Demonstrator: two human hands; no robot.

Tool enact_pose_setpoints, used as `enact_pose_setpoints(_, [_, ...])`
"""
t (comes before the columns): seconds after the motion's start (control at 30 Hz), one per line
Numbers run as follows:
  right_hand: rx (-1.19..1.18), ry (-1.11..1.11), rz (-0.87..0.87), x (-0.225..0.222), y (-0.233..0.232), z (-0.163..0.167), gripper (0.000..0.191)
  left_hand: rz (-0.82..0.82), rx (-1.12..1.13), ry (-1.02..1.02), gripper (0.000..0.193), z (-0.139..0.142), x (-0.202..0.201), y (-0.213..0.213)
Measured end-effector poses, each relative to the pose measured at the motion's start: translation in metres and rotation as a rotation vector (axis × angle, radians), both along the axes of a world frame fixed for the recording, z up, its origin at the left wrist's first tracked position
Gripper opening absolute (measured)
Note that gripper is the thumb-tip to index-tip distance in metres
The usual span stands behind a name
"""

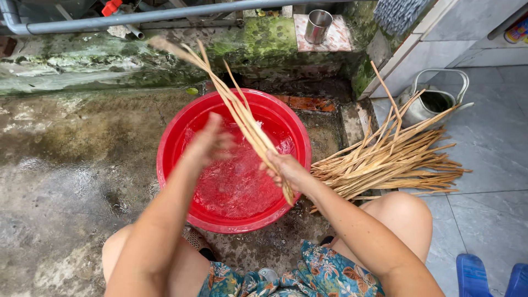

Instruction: The person sits on a tiled floor and repeatedly washes thin wooden sticks in a red basin of water. They scrub the sticks by hand, rinse them, and place them into a growing pile beside the basin.

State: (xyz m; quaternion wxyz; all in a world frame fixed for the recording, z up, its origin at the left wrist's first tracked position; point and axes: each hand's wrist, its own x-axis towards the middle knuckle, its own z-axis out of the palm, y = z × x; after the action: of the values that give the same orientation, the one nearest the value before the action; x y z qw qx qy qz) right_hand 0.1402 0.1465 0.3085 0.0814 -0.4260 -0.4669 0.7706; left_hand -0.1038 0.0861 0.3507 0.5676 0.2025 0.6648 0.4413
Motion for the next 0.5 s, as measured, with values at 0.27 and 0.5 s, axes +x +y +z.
enact_pose_setpoints(0.27, [0.188,-0.044,0.245,-0.019,-0.044,0.008,0.041,0.509,0.241,-0.306,0.024,-0.092,0.010,0.052])
enact_pose_setpoints(0.5, [0.484,-0.081,0.379,-0.006,-0.061,0.017,0.031,0.796,0.277,-0.344,0.028,-0.111,-0.121,0.039])
